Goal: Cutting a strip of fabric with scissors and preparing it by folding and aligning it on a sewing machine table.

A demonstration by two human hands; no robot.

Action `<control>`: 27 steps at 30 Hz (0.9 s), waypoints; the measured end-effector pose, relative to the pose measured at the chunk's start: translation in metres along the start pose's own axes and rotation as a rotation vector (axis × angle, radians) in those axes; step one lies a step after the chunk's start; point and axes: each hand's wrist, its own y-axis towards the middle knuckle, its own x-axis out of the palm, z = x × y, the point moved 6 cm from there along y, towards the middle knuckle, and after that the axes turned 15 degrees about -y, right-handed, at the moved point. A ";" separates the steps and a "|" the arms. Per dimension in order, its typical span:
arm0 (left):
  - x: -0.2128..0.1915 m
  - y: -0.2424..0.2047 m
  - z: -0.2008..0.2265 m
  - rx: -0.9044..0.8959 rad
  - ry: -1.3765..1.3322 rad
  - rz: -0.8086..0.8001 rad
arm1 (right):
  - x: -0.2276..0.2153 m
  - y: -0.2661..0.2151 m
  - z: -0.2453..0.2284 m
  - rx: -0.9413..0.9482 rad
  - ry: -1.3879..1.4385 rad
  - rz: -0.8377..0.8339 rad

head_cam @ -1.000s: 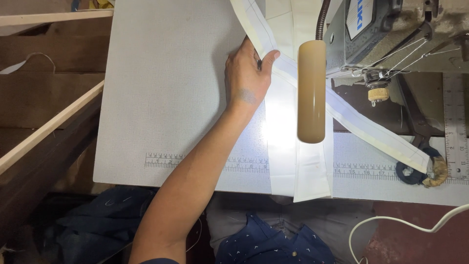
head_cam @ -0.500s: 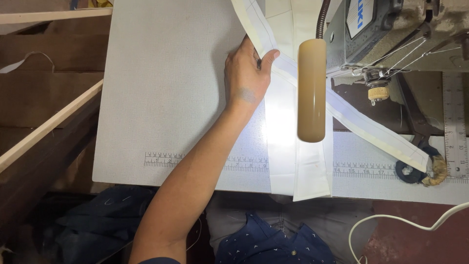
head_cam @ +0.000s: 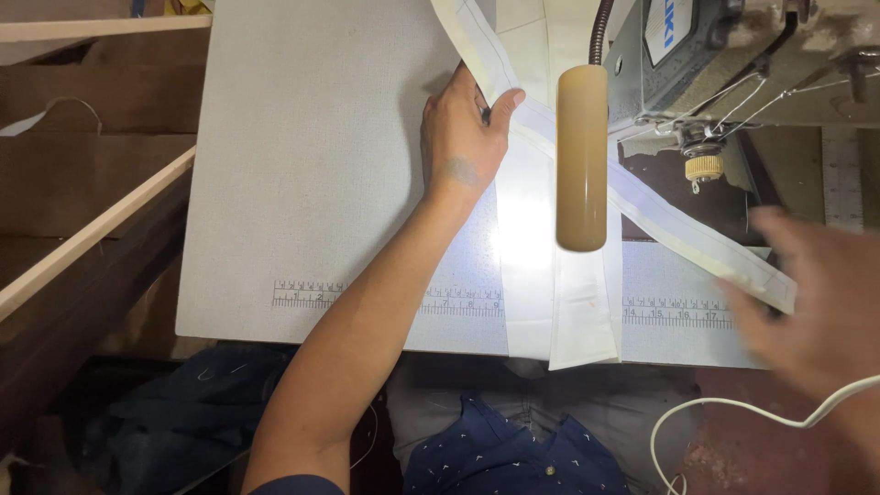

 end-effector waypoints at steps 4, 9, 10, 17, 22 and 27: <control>-0.011 0.003 0.020 0.010 -0.040 -0.011 | 0.005 -0.028 -0.036 -0.062 -0.318 0.325; -0.002 0.023 0.033 -0.090 -0.270 -0.097 | -0.028 -0.020 -0.050 0.306 0.440 -0.257; 0.006 0.030 0.033 -0.087 -0.270 -0.098 | -0.030 -0.025 -0.055 0.308 0.440 -0.255; 0.052 0.053 0.038 -0.169 -0.337 -0.142 | -0.012 -0.058 -0.117 0.321 1.336 -0.433; 0.052 0.035 0.031 0.021 -0.311 -0.105 | 0.002 -0.070 -0.132 0.351 1.494 -0.453; 0.003 -0.058 0.077 0.415 0.025 -0.384 | -0.013 -0.076 -0.123 0.293 1.520 -0.429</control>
